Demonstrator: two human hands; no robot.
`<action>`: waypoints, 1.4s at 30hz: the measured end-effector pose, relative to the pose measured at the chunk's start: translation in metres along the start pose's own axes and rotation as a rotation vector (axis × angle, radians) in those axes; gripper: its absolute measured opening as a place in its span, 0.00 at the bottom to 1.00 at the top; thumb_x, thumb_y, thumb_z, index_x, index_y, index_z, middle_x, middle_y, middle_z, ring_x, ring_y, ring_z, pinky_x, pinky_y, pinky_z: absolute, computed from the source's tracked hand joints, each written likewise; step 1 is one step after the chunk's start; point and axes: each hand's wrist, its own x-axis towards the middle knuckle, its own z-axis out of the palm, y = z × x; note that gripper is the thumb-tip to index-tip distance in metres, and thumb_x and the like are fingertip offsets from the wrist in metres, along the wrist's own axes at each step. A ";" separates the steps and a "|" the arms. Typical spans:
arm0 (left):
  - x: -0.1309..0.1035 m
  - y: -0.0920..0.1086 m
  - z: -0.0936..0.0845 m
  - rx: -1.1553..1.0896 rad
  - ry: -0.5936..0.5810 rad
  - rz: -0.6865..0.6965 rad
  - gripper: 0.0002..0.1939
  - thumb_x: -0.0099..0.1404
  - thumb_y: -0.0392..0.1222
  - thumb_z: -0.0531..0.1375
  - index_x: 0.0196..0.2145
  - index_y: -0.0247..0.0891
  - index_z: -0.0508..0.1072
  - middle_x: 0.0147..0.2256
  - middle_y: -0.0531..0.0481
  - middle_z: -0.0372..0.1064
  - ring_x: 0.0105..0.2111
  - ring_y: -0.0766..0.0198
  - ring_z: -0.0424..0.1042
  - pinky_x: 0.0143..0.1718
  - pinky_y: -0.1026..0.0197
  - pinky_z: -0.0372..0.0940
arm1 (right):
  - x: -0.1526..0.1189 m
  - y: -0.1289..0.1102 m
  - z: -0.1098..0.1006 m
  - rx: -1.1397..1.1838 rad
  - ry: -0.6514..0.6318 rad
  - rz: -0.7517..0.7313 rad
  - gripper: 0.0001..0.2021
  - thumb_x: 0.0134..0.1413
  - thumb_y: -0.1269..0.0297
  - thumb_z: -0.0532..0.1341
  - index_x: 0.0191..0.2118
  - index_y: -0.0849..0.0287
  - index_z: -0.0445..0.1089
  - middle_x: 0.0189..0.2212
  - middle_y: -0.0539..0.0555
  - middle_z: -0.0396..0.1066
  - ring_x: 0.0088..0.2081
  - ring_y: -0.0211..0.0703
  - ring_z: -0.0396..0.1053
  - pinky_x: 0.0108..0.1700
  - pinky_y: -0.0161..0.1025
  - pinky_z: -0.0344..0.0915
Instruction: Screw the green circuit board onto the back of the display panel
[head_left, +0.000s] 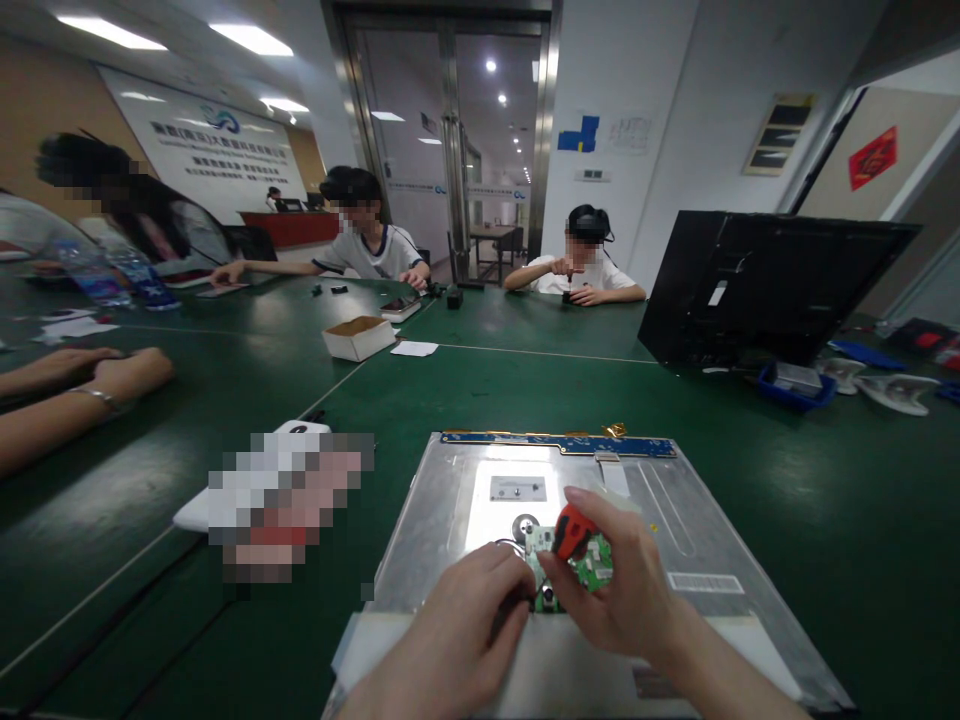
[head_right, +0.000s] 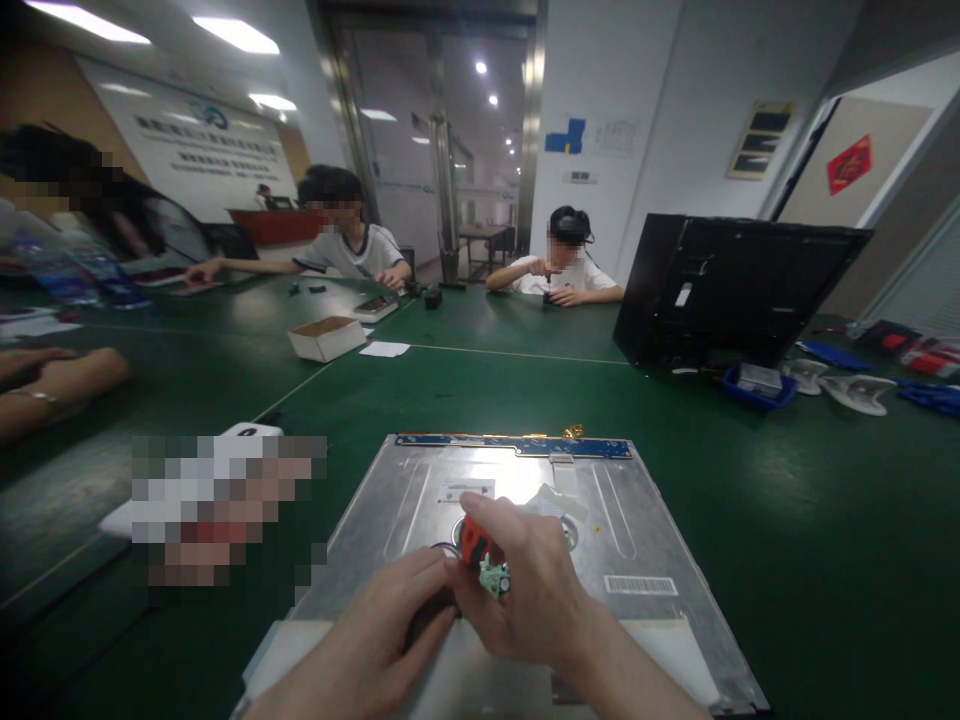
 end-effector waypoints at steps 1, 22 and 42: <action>0.000 0.000 0.000 0.001 0.001 0.000 0.08 0.66 0.33 0.53 0.40 0.39 0.71 0.38 0.45 0.71 0.37 0.57 0.69 0.40 0.58 0.66 | 0.000 0.000 0.000 0.008 -0.006 0.001 0.27 0.62 0.70 0.56 0.65 0.59 0.52 0.34 0.53 0.75 0.24 0.41 0.71 0.26 0.38 0.71; 0.000 0.001 0.000 0.007 -0.002 -0.003 0.09 0.67 0.33 0.53 0.39 0.39 0.71 0.38 0.45 0.71 0.37 0.57 0.69 0.40 0.58 0.66 | 0.001 0.000 0.000 -0.019 -0.001 0.011 0.25 0.65 0.68 0.55 0.65 0.57 0.51 0.32 0.51 0.74 0.23 0.40 0.69 0.23 0.38 0.69; 0.001 0.000 0.001 0.005 -0.001 -0.003 0.08 0.67 0.32 0.52 0.39 0.39 0.70 0.39 0.45 0.71 0.38 0.57 0.69 0.40 0.59 0.65 | 0.003 -0.001 -0.001 0.033 -0.008 0.000 0.26 0.61 0.72 0.55 0.64 0.60 0.53 0.30 0.50 0.74 0.24 0.41 0.69 0.27 0.39 0.72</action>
